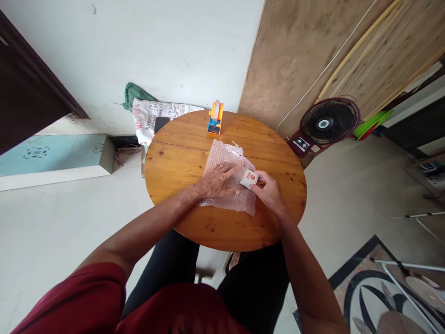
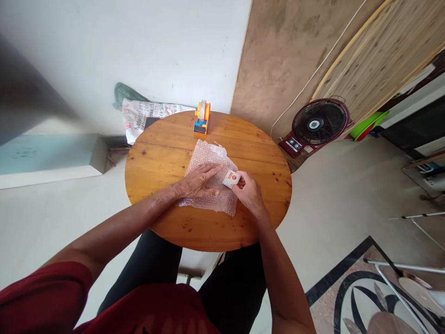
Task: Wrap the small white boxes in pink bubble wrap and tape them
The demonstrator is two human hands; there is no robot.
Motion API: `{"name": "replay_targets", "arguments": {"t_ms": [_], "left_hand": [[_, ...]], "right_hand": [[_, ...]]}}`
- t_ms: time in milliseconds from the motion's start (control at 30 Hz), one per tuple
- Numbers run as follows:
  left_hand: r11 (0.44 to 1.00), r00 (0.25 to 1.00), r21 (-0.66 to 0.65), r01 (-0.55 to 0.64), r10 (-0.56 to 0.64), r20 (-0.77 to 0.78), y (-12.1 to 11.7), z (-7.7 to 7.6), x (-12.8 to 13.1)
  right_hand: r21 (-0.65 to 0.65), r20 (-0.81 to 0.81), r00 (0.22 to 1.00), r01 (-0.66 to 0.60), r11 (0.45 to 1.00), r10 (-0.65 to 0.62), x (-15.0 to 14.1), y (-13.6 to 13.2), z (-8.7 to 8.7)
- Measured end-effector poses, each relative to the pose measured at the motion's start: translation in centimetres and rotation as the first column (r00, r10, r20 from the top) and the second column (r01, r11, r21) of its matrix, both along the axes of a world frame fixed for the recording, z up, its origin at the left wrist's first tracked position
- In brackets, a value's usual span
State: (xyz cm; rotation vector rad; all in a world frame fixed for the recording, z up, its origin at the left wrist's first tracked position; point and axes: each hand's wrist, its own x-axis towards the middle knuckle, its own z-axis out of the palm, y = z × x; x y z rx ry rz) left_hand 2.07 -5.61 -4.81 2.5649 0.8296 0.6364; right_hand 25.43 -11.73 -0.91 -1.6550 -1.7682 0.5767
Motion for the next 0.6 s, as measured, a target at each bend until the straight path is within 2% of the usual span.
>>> {"name": "replay_targets", "arguments": {"t_ms": [133, 267, 433, 533, 600], "left_hand": [[0.998, 0.991, 0.065, -0.017, 0.026, -0.132, -0.6, 0.5, 0.1], [0.995, 0.977, 0.101, -0.019, 0.039, -0.207, -0.8, 0.5, 0.2], [0.995, 0.973, 0.099, -0.029, 0.051, -0.226, -0.8, 0.4, 0.3], [0.995, 0.975, 0.094, -0.032, 0.051, -0.215, -0.9, 0.7, 0.3], [0.995, 0.978, 0.097, -0.023, 0.042, -0.205, -0.9, 0.9, 0.2]], "right_hand": [[0.035, 0.0, 0.999, 0.045, 0.998, -0.045, 1.3, -0.9, -0.1], [0.101, 0.027, 0.988, 0.147, 0.984, -0.151, 3.7, -1.3, -0.1], [0.188, 0.254, 0.921, 0.251, 0.949, -0.294, 7.0, -1.5, -0.5], [0.325, 0.278, 0.893, 0.26, 0.909, -0.355, 6.1, -2.5, 0.8], [0.391, 0.217, 0.931, 0.192, 0.9, -0.292, 3.5, -3.6, 2.2]]}}
